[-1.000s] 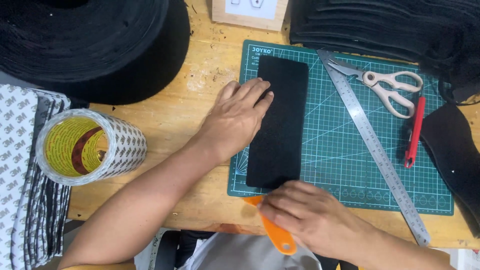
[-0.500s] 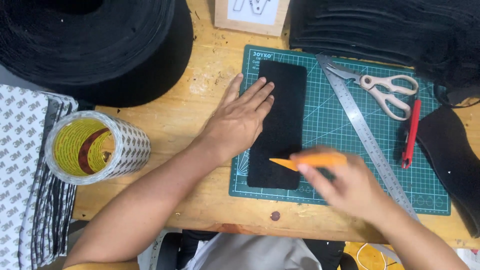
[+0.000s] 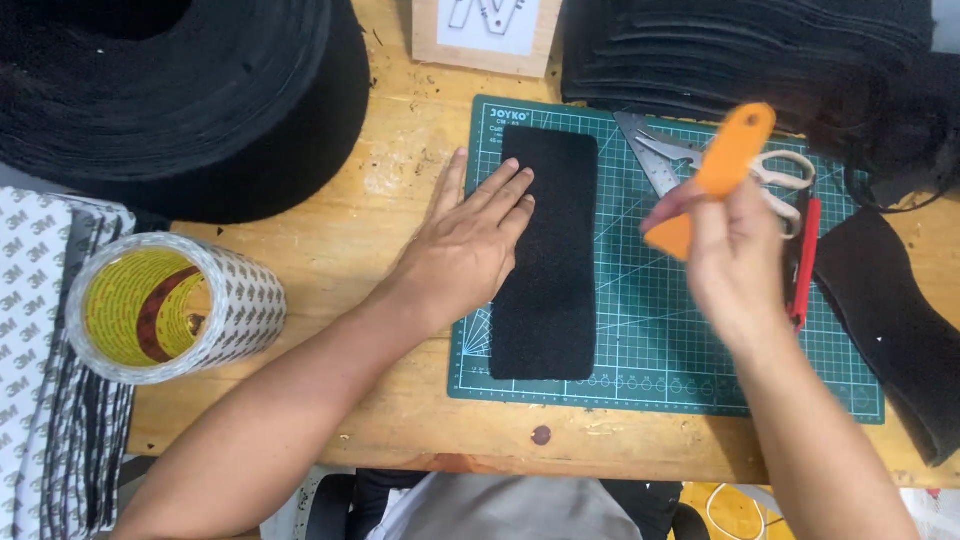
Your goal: Trimming a strip of black fabric with scissors and then using a scraper tool to smooth it on a cutting mat.
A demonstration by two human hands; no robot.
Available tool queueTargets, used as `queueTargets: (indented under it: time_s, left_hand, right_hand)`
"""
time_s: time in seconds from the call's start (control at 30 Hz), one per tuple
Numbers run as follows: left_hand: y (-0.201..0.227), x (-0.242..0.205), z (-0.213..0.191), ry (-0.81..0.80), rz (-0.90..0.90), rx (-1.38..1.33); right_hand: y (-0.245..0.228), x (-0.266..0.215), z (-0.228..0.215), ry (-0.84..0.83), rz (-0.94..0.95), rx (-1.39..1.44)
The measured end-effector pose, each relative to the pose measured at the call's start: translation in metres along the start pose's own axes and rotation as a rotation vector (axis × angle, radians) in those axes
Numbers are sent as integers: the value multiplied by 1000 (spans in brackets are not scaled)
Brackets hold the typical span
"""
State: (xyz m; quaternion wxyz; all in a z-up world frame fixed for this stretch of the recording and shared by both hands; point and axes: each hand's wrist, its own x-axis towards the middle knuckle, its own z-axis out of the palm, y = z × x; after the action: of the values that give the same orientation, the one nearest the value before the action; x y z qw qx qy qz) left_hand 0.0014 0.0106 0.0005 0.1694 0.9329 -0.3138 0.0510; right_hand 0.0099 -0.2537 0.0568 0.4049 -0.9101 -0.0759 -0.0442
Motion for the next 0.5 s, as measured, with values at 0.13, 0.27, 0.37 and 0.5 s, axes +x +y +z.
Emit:
queueTargets:
  time_s: [0.13,0.27,0.37,0.5]
  left_hand:
    - [3,0,-2,36,14,4]
    - [4,0,-1,2,-24,-23]
    - [4,0,1,30,-3,-23]
    - [7,0,-2,36,48,-39]
  right_hand:
    - [-14,6,15,-116,287,89]
    - [-25,15,18,-247,432,13]
    - [-11,19,26,-251,360,-98]
    - [-3,16,36,-202,232,-195]
